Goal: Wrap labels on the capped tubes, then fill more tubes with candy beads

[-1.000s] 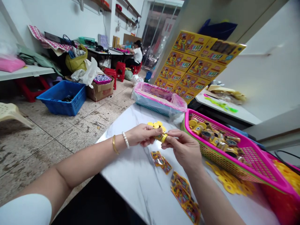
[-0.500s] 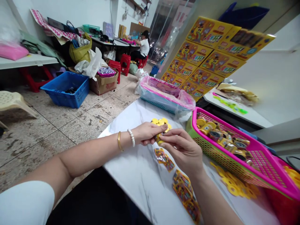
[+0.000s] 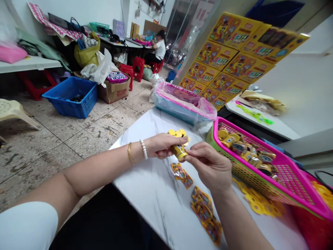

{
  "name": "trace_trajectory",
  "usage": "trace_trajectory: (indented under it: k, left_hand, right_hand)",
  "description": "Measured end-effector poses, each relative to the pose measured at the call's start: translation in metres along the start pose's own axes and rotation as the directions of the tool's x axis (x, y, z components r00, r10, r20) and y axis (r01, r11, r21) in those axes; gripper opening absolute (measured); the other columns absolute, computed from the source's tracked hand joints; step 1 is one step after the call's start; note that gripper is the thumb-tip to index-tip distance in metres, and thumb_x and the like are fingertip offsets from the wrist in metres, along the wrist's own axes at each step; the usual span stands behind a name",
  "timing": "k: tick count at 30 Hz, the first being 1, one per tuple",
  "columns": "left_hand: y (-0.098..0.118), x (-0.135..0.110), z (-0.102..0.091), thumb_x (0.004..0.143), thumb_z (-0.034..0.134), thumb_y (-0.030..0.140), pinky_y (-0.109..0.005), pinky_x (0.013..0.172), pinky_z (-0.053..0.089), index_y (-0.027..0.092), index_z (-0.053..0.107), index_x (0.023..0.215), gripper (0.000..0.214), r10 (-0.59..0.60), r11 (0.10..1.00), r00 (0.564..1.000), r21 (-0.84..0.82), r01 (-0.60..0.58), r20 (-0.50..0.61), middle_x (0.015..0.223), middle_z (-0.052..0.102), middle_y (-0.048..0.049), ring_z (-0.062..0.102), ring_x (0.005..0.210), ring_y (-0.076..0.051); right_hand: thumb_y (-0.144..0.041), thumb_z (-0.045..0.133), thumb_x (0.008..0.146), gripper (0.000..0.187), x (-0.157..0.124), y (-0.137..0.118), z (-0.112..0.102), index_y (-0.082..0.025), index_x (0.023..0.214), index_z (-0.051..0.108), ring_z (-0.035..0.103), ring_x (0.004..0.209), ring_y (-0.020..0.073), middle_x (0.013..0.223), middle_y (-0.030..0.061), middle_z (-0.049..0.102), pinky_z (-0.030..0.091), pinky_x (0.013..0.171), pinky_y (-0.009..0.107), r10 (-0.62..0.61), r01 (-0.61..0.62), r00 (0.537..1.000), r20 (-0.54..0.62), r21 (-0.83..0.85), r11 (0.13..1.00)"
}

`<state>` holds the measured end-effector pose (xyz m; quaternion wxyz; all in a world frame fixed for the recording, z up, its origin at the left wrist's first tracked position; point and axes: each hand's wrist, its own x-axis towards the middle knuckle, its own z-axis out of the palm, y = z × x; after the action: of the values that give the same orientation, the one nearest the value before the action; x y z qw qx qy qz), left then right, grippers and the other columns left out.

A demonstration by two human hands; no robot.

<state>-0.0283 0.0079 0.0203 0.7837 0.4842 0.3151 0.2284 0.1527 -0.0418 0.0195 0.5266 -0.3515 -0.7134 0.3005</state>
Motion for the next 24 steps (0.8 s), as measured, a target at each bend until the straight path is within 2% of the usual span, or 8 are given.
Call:
trace_trajectory:
  k: [3,6,9,11,15,18,21,24]
  left_hand:
    - [0.000,-0.001,-0.001,0.078,0.064,0.070,-0.020,0.031,0.011,0.017,0.056,0.072,0.054,0.011,1.000,1.000,0.014,-0.011,0.023,0.041,0.043,0.0071,0.022,0.027,-0.004]
    - [-0.005,0.000,0.000,0.069,0.063,0.079,-0.020,0.029,0.011,0.018,0.055,0.073,0.062,0.025,0.997,0.998,0.073,-0.020,-0.063,0.039,0.042,0.0080,0.023,0.025,-0.004]
    - [-0.011,0.001,0.000,0.062,0.060,0.086,-0.020,0.028,0.013,0.018,0.054,0.070,0.069,0.027,0.993,0.991,0.114,-0.013,-0.129,0.037,0.042,0.0071,0.025,0.024,-0.005]
    - [-0.014,0.001,-0.002,0.059,0.061,0.087,-0.020,0.027,0.014,0.019,0.050,0.065,0.069,0.024,0.997,0.996,0.072,-0.018,-0.080,0.033,0.039,0.0069,0.023,0.024,-0.006]
    - [-0.012,0.001,-0.003,0.058,0.077,0.071,-0.017,0.031,0.012,0.019,0.053,0.072,0.058,0.125,0.992,0.988,-0.011,-0.126,-0.086,0.037,0.042,0.0095,0.017,0.026,-0.002]
    - [-0.015,0.001,0.001,0.046,0.084,0.069,-0.016,0.032,0.015,0.018,0.047,0.060,0.064,0.128,0.987,0.967,-0.068,-0.146,-0.220,0.036,0.039,0.0090,0.025,0.027,-0.002]
    - [-0.019,-0.003,0.005,0.039,0.090,0.060,-0.015,0.033,0.018,0.017,0.046,0.055,0.064,0.101,0.974,0.930,-0.153,-0.164,-0.355,0.035,0.036,0.0087,0.030,0.029,-0.002]
    - [-0.022,-0.013,0.009,0.036,0.092,0.050,-0.014,0.032,0.015,0.017,0.049,0.057,0.058,0.058,0.963,0.888,-0.210,-0.170,-0.455,0.036,0.038,0.0091,0.028,0.028,-0.002]
  right_hand:
    - [-0.016,0.076,0.080,0.009,0.002,-0.001,-0.002,-0.025,0.084,0.075,0.064,0.064,0.0135,0.081,0.0009,0.060,0.060,0.055,0.028,-0.046,0.046,0.999,0.002,-0.029,0.999]
    - [-0.016,0.073,0.082,0.021,0.005,-0.003,-0.002,-0.027,0.100,0.075,0.067,0.074,0.0146,0.094,0.0035,0.062,0.059,0.061,0.028,-0.098,0.110,0.991,0.093,-0.132,0.985]
    - [-0.017,0.072,0.083,0.016,0.006,-0.007,0.001,-0.027,0.096,0.076,0.066,0.085,0.0163,0.093,0.0045,0.062,0.058,0.073,0.029,-0.200,0.236,0.962,0.184,-0.206,0.950]
    - [-0.019,0.071,0.084,0.007,0.006,-0.008,0.005,-0.024,0.086,0.075,0.065,0.079,0.0145,0.087,0.0033,0.061,0.056,0.072,0.028,-0.247,0.276,0.956,0.159,-0.195,0.941]
    - [-0.018,0.068,0.083,0.009,0.007,-0.007,0.011,-0.022,0.075,0.070,0.061,0.074,0.0136,0.082,0.0024,0.059,0.053,0.068,0.025,-0.277,0.278,0.960,0.027,-0.148,0.949]
    - [-0.017,0.070,0.078,0.007,0.007,-0.003,0.015,-0.022,0.075,0.068,0.060,0.075,0.0143,0.081,0.0009,0.058,0.051,0.070,0.024,-0.256,0.251,0.967,0.004,-0.215,0.944]
    - [-0.016,0.071,0.076,0.011,0.009,0.005,0.020,-0.024,0.084,0.069,0.061,0.080,0.0150,0.091,0.0007,0.059,0.051,0.076,0.025,-0.214,0.230,0.973,0.086,-0.312,0.922]
    - [-0.017,0.074,0.073,0.011,0.013,0.015,0.028,-0.024,0.082,0.072,0.061,0.080,0.0143,0.091,0.0004,0.059,0.051,0.076,0.023,-0.210,0.239,0.968,0.136,-0.248,0.939]
